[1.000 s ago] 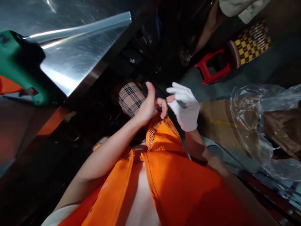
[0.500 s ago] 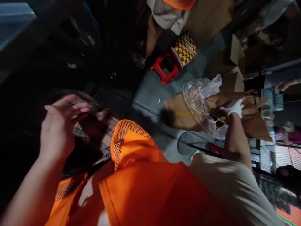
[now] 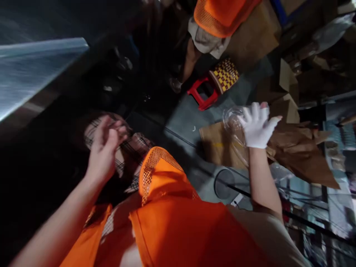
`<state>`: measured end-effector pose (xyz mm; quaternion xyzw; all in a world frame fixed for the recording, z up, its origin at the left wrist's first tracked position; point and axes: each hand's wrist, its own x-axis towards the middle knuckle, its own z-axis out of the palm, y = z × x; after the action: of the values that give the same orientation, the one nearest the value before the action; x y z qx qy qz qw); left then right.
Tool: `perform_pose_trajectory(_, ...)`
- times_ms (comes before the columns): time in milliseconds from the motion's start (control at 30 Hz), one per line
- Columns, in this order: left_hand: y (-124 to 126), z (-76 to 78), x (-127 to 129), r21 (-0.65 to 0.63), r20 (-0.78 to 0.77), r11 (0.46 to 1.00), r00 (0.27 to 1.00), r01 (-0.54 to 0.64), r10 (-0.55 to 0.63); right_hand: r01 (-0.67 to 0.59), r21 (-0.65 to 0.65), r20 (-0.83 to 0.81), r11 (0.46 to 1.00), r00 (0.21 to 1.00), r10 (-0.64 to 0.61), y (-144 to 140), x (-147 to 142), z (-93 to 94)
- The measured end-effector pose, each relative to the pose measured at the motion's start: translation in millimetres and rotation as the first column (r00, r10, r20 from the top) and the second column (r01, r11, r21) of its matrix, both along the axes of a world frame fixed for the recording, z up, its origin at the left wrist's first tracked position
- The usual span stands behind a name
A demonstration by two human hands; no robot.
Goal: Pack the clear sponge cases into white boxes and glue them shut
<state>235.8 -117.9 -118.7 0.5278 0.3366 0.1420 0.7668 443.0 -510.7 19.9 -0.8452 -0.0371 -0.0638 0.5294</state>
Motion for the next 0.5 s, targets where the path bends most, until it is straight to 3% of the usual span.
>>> perform_pose_trajectory(33,-16,6.9,4,-0.150,-0.032,0.988,0.998,0.039,-0.044,-0.133,0.157,-0.062,0.978,0.987,0.145,39,-8,-9.4)
perform_pose_trajectory(67,-35,16.2,7,-0.322,-0.065,0.943,0.992,0.079,-0.105,-0.247,0.332,-0.097,0.910,0.951,0.293,81,-18,-18.6)
perform_pose_trajectory(100,-57,27.1,11,-0.513,-0.071,0.841,0.968,0.170,-0.239,-0.326,0.485,-0.100,0.812,0.901,0.422,122,-30,-27.3)
perform_pose_trajectory(133,-77,38.3,16,-0.580,-0.056,0.786,0.953,0.212,-0.298,-0.375,0.591,-0.082,0.714,0.853,0.516,161,-43,-35.4)
perform_pose_trajectory(167,-95,48.7,24,-0.629,-0.036,0.739,0.940,0.242,-0.338,-0.407,0.644,-0.061,0.648,0.817,0.574,195,-55,-42.7)
perform_pose_trajectory(200,-107,57.3,32,-0.729,0.039,0.621,0.922,0.289,-0.385,-0.430,0.681,-0.050,0.593,0.780,0.623,222,-66,-49.5)
perform_pose_trajectory(233,-110,63.6,41,-0.784,0.103,0.554,0.939,0.280,-0.328,-0.461,0.692,-0.053,0.555,0.735,0.676,241,-74,-56.1)
perform_pose_trajectory(300,-92,69.4,52,-0.785,0.126,0.583,0.975,0.211,-0.183,-0.590,0.594,-0.076,0.547,0.636,0.768,257,-75,-69.2)
perform_pose_trajectory(367,-50,67.8,49,-0.740,0.109,0.672,0.991,0.029,0.078,-0.747,0.298,-0.103,0.594,0.594,0.798,247,-61,-81.3)
perform_pose_trajectory(400,-27,65.0,43,-0.700,0.110,0.709,0.967,-0.089,0.230,-0.773,0.115,-0.097,0.625,0.617,0.781,237,-54,-85.7)
perform_pose_trajectory(433,-8,61.3,37,-0.617,0.131,0.741,0.894,-0.265,0.429,-0.751,-0.041,-0.071,0.659,0.660,0.748,226,-49,-88.3)
perform_pose_trajectory(500,12,53.7,26,-0.485,0.161,0.748,0.795,-0.453,0.585,-0.638,-0.264,0.044,0.723,0.741,0.670,210,-50,-88.4)
